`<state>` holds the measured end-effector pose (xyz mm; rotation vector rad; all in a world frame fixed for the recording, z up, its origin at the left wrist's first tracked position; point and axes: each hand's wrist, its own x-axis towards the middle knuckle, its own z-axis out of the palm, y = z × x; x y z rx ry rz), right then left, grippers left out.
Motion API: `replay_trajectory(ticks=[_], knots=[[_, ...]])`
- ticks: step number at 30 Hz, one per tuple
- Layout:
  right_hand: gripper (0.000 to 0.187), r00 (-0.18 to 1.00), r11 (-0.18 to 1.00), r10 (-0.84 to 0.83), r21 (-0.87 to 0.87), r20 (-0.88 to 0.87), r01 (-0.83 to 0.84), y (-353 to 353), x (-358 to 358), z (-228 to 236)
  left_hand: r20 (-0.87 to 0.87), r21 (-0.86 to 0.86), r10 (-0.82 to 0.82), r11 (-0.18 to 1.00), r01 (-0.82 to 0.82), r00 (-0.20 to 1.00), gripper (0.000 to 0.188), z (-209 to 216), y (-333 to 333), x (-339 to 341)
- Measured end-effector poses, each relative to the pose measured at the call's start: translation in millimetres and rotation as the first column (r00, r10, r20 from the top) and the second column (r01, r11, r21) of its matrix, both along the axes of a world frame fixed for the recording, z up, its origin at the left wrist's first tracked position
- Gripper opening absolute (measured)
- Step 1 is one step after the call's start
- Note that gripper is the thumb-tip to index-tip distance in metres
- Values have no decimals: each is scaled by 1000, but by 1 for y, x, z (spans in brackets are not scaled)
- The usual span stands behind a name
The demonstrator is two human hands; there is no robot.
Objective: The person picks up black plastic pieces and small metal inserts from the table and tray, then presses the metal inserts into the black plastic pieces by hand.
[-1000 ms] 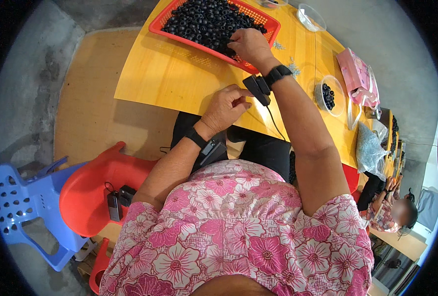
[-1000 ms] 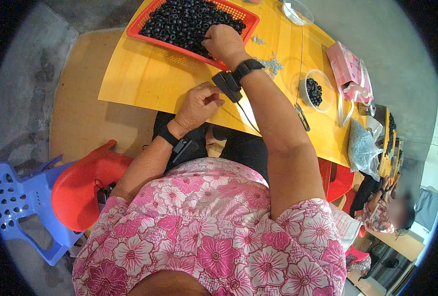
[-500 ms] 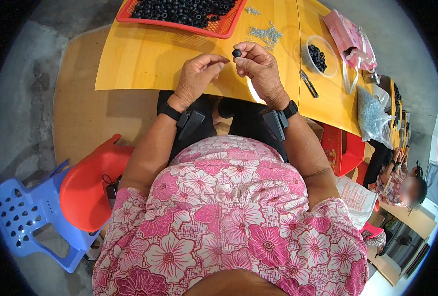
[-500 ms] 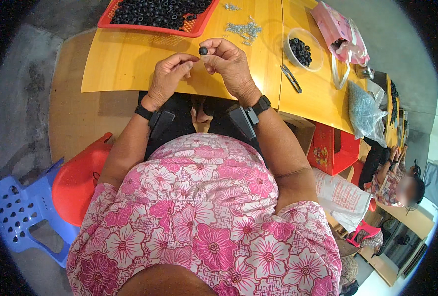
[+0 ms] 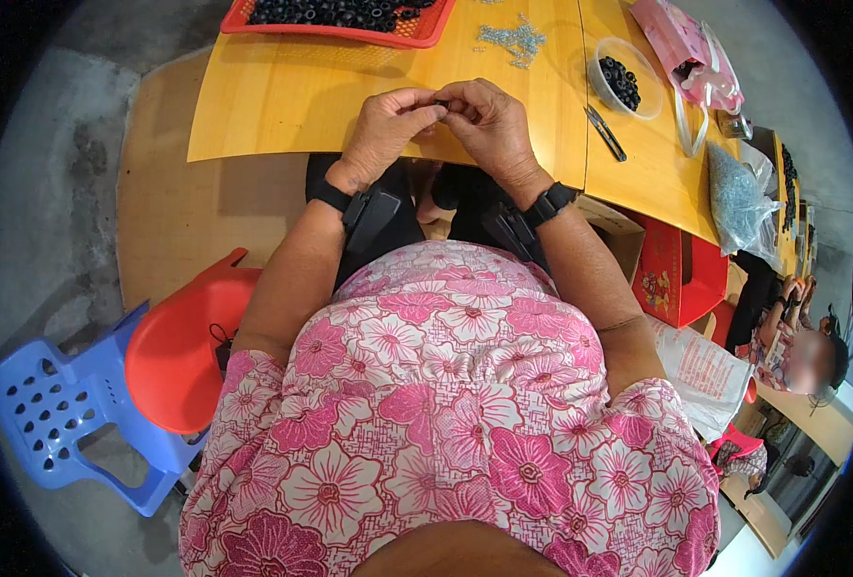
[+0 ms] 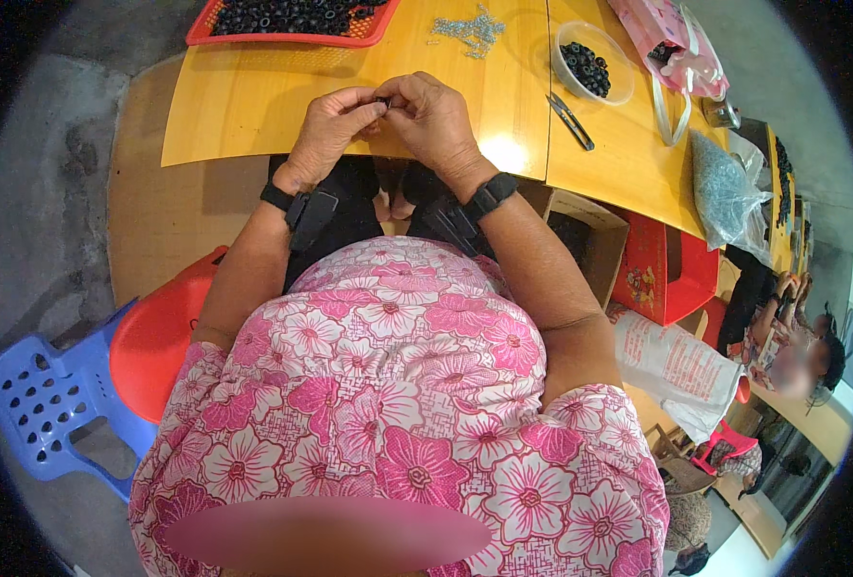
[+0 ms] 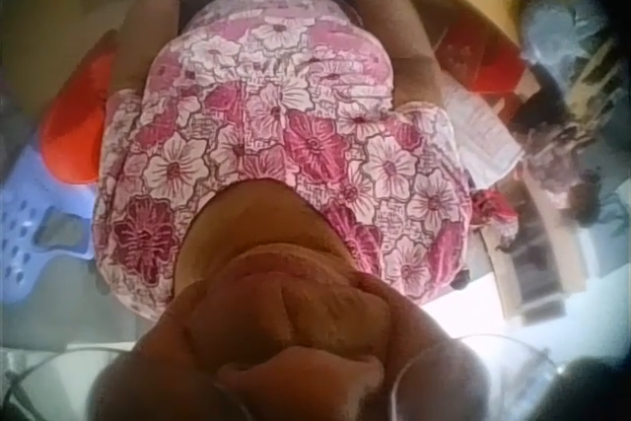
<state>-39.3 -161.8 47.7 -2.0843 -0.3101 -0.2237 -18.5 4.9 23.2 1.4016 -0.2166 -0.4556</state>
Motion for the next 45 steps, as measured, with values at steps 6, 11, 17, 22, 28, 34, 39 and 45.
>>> replay_trajectory(ticks=[6, 11, 17, 22, 28, 34, 39, 45], knots=[[24, 998, 993, 50, 107, -33, -46, -1, 4, -9, -31, -52, -58, 997, 56, 998, 26, -6, 10, 4], [27, 991, 952, 101, 296, -85, -72, 3, 6, -16, -38, -63, -73, 996, 70, 997, 27, -7, 14, 5], [30, 985, 927, 128, 367, -118, -76, 3, 6, -20, -70, -25, -67, 998, 65, 995, 29, -2, 16, 6], [23, 995, 956, 94, 278, 20, -96, 9, 8, -18, -91, -231, -139, 966, 115, 986, 26, -14, 20, 11], [18, 969, 928, 233, 314, -76, -199, 14, 8, -2, -156, -297, -163, 948, 111, 974, 26, -15, 22, 13], [17, 965, 932, 258, 274, -46, -236, 10, 14, -5, -178, -346, -202, 929, 131, 963, 19, -14, 23, 17], [16, 982, 983, -185, 15, 39, 184, -10, 35, -16, -185, -370, -133, 927, 57, 974, 15, -16, 23, 17], [19, 934, 869, -316, -344, 168, 356, -36, 76, -25, -157, -327, -94, 944, 38, 983, 17, -14, 22, 15]])
